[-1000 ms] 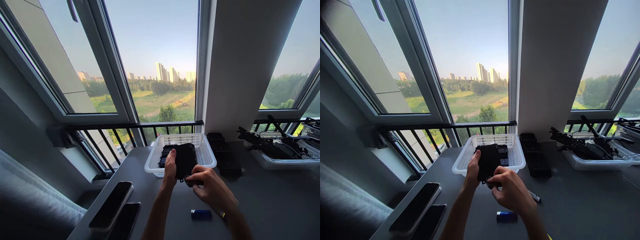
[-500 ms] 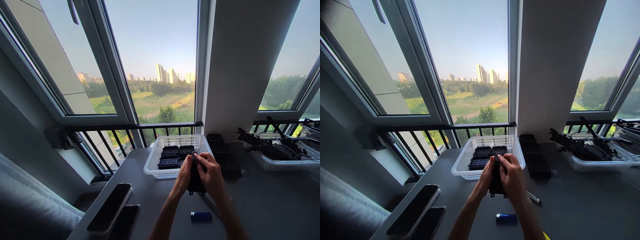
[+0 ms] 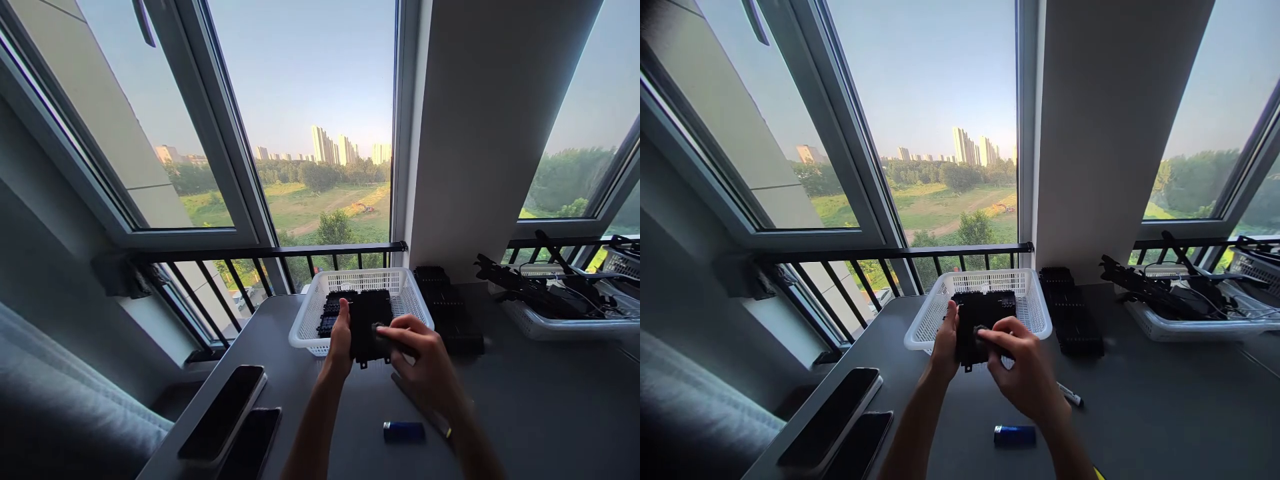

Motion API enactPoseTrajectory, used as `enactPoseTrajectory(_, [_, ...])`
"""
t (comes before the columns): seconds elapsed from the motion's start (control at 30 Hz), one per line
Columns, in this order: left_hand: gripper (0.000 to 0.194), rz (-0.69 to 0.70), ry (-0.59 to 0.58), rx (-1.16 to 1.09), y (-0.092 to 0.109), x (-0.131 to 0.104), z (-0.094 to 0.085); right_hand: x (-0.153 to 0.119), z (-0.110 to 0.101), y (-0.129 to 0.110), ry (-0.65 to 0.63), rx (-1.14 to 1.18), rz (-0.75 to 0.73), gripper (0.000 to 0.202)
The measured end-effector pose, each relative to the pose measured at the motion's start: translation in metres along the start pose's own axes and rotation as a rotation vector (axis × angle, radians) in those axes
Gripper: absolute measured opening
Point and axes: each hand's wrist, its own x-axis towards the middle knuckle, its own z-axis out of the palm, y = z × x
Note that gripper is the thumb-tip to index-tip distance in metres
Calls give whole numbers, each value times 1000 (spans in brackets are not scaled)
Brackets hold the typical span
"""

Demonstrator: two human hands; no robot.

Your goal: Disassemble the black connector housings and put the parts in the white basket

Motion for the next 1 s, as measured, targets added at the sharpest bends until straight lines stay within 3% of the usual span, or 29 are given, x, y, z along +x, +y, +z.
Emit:
enactPoseTrajectory(0.1, [63,-46,-111,24,-4,-6,7,4,-5,14,285,-101,36,34])
enactPoseTrajectory(0.2, [63,-63,-195,49,-12,-13,15,7,-4,29,370,-197,72,36])
enactPoseTrajectory(0.33, [62,-72,-230,110,-25,-17,18,8,6,32,300,-229,66,37])
enactPoseTrajectory(0.47, [68,-134,-269,153,-29,-16,15,8,14,18,218,-224,64,37])
enactPoseTrajectory(0.67, [64,-53,-134,-18,-15,-7,11,5,16,-1,-129,-143,47,42])
enactPoseTrajectory(0.83, [52,-29,-57,-122,1,-2,1,-1,17,-8,-292,-122,15,42])
enactPoseTrajectory(0.9, [52,-13,-36,-130,6,-1,-3,-2,14,-8,-289,-62,-9,41])
enactPoseTrajectory(1.0, [57,-18,-60,-113,8,-2,-4,-1,5,-1,-69,-15,-6,38])
